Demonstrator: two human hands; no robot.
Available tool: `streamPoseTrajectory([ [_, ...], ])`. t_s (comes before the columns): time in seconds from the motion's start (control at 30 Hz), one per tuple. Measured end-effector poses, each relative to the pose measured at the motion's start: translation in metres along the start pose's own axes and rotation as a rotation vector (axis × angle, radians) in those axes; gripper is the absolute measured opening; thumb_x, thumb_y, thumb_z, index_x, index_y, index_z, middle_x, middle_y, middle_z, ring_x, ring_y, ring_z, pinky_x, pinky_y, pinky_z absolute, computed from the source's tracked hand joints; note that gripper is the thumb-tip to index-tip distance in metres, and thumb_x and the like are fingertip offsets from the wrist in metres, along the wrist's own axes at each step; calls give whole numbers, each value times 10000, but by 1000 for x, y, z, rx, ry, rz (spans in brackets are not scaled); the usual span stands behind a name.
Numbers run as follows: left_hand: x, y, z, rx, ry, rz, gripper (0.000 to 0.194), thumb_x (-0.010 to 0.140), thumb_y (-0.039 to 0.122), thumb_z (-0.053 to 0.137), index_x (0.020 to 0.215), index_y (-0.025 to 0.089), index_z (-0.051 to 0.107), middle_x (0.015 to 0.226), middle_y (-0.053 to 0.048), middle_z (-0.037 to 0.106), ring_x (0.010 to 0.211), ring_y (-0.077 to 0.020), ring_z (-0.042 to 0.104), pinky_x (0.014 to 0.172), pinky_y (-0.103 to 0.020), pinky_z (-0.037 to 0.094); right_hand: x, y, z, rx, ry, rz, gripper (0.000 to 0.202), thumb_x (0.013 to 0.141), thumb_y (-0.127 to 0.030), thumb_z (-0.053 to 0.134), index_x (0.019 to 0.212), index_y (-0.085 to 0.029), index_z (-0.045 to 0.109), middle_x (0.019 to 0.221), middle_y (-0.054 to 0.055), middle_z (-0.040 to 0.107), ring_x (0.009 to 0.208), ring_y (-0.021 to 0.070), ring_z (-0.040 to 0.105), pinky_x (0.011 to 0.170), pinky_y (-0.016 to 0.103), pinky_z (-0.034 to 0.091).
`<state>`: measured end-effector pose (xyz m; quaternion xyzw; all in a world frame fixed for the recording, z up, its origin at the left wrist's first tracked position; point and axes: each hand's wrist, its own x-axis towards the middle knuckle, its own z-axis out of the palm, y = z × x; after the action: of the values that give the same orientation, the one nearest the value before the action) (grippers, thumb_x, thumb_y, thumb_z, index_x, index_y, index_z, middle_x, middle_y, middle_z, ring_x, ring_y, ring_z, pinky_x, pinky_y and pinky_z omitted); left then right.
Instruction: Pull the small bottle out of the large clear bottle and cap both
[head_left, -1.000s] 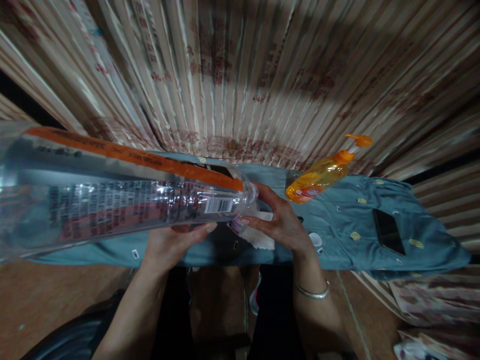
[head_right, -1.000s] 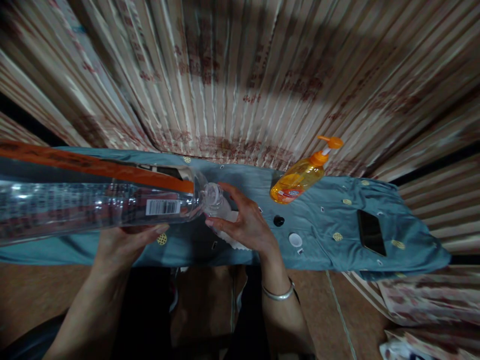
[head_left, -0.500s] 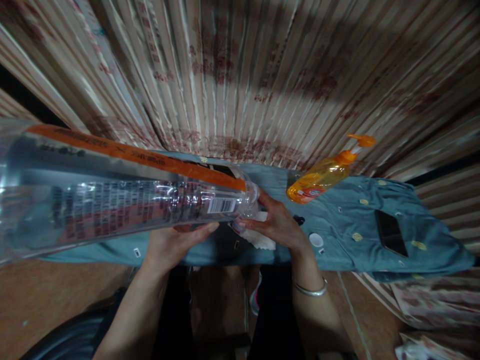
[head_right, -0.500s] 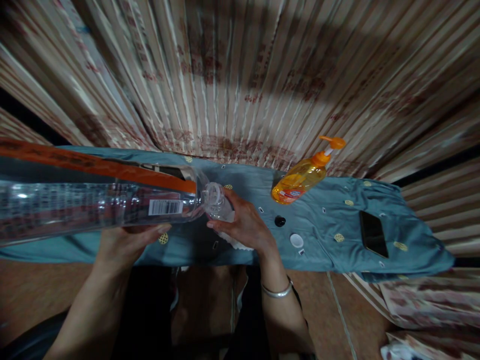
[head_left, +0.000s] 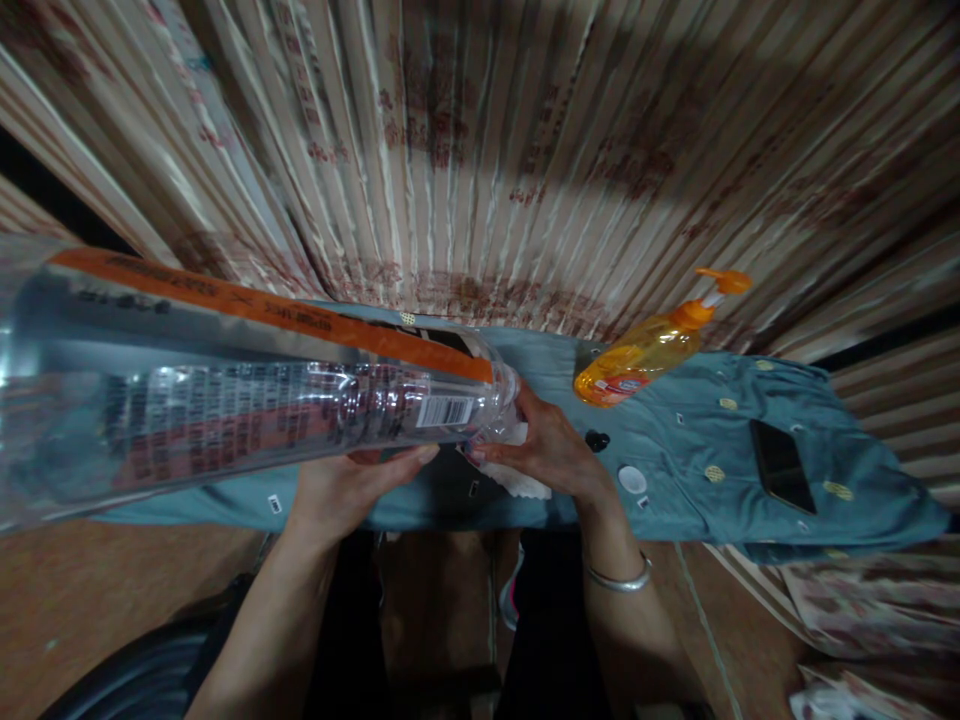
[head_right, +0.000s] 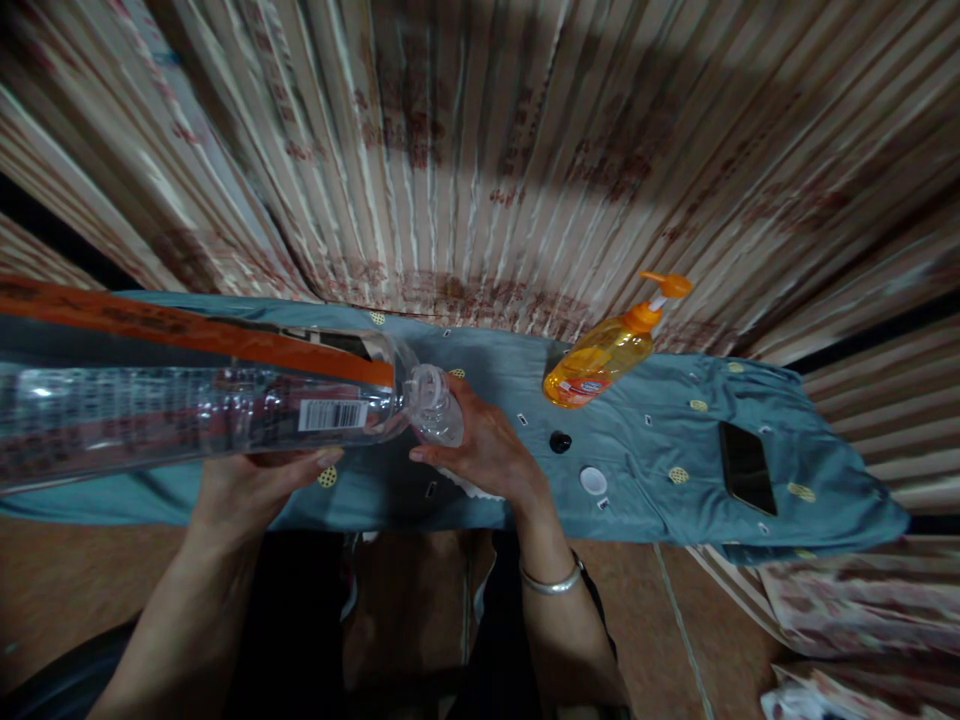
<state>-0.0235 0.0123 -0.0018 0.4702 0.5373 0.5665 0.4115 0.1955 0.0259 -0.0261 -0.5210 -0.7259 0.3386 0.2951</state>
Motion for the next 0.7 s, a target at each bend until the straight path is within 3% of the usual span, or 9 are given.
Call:
streamPoseTrajectory([
  [0.23, -2, -2, 0, -2, 49, -49, 423, 342, 294, 891, 671, 241, 631, 615, -21, 707, 646, -271, 703, 678, -433, 660, 2, -1, 3, -24, -21, 34, 786, 755, -379, 810, 1430, -228, 438, 1240, 92, 690, 1161, 295, 652, 987, 473, 510],
  [0.7, 0, -5, -4, 36, 55, 25, 433, 357, 304, 915, 682, 235, 639, 670, -27, 729, 698, -284, 726, 724, -441, 661, 2, 2, 7, -91, -1, 28, 683, 799, -337, 736, 1399, -195, 443, 1184, 104, 708, 1062, 286, 691, 915, 446, 526],
])
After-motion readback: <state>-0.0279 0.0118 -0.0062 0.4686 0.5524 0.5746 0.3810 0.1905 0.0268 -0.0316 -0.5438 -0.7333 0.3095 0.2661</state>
